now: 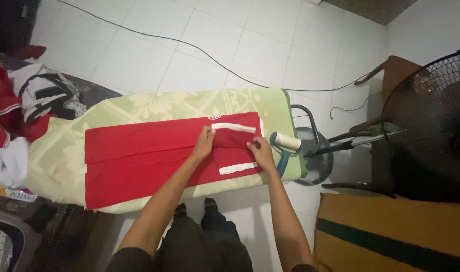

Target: The person folds a red t-shirt on an ironing board and places it into an open suitcase. The person then folds a second red long-sleeved shirt on the ironing board.

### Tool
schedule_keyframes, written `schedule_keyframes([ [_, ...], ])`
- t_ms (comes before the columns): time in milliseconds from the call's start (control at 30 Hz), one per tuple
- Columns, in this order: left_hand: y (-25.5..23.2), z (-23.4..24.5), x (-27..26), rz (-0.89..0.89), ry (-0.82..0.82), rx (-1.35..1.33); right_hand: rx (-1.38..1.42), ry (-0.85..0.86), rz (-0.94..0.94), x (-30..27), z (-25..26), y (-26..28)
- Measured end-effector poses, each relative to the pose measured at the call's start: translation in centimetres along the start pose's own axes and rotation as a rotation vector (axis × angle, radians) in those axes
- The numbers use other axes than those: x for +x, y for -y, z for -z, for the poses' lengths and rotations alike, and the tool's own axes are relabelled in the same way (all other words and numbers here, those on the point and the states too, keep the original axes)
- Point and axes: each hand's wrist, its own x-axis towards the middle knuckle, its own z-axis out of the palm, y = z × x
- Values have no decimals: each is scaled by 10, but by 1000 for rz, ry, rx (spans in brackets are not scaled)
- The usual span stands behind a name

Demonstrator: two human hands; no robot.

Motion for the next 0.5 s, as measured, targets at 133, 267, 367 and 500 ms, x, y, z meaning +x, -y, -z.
schedule_keyframes([
  [133, 3, 5, 8, 141, 34, -120, 240, 45, -174, 20, -7, -18],
  [267, -5, 14, -9, 31, 130, -51, 116, 86, -273, 29, -11, -22],
  [367, -7, 12, -17, -202, 95, 232, 178, 67, -214, 29, -12, -16],
  [500, -5, 7, -19, -294, 40, 346, 250, 27, -91, 27, -14, -5],
])
